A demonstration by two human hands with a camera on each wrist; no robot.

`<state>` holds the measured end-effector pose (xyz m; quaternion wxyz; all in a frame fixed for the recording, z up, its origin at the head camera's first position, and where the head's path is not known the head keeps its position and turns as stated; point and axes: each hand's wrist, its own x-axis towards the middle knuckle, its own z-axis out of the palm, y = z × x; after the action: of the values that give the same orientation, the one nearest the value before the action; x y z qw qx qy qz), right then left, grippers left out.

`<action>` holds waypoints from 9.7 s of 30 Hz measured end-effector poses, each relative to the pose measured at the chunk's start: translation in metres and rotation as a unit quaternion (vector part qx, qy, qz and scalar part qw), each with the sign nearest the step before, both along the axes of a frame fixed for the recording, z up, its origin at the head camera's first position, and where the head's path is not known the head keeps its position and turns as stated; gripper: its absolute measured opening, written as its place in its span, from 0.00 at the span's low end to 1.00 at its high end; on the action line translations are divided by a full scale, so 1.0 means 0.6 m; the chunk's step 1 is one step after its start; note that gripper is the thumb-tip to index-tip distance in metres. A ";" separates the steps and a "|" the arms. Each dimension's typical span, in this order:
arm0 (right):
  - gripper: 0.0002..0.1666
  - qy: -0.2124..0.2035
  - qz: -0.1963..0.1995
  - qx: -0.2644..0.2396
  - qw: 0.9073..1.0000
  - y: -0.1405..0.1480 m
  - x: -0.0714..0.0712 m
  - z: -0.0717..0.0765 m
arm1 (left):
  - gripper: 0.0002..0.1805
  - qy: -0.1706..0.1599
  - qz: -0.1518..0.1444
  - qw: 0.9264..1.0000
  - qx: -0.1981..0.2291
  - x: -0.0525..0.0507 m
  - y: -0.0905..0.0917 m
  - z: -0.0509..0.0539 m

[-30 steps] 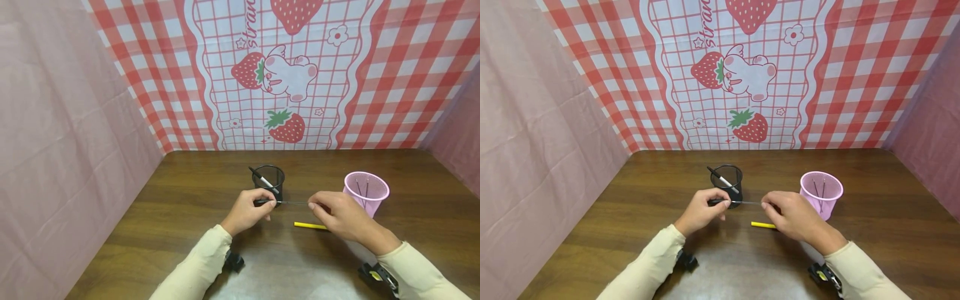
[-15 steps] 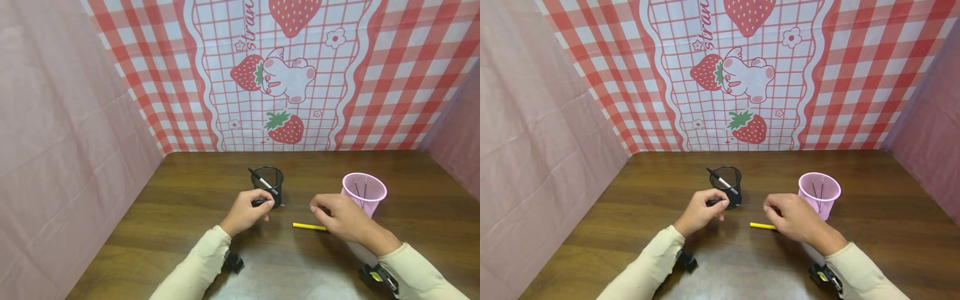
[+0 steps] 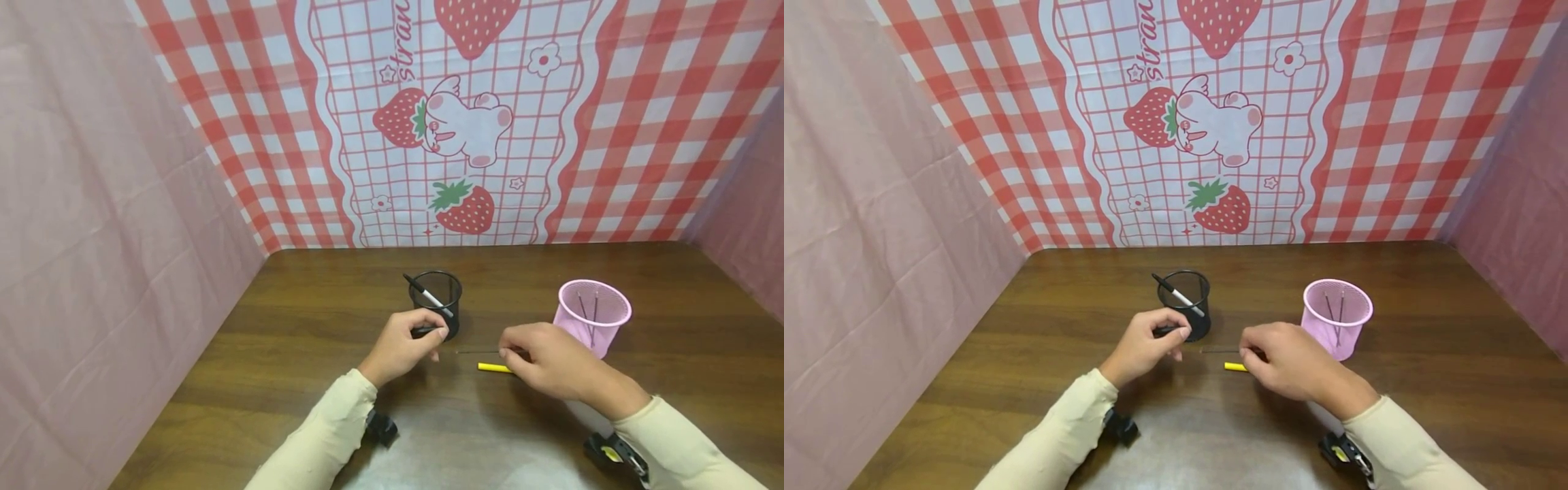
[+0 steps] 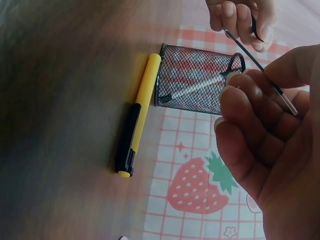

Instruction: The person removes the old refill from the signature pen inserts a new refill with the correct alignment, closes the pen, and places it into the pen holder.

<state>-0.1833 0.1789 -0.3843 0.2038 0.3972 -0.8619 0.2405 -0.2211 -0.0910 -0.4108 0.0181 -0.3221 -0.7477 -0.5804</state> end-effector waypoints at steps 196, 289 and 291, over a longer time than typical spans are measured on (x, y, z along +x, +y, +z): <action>0.10 -0.063 -0.051 0.113 0.990 0.016 0.013 0.034 | 0.06 0.019 0.002 1.000 -0.020 0.009 0.006 0.000; 0.12 -0.128 -0.247 0.200 0.939 0.149 -0.067 0.086 | 0.10 0.015 -0.014 1.000 -0.021 0.011 0.010 0.001; 0.11 -0.124 -0.246 0.200 0.940 0.149 -0.067 0.085 | 0.10 0.014 -0.012 1.000 -0.021 0.012 0.010 0.002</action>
<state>-0.2238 0.2684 -0.3334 0.0647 0.1730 -0.9814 0.0527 -0.2140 -0.0848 -0.4098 0.0143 -0.3397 -0.7556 -0.5599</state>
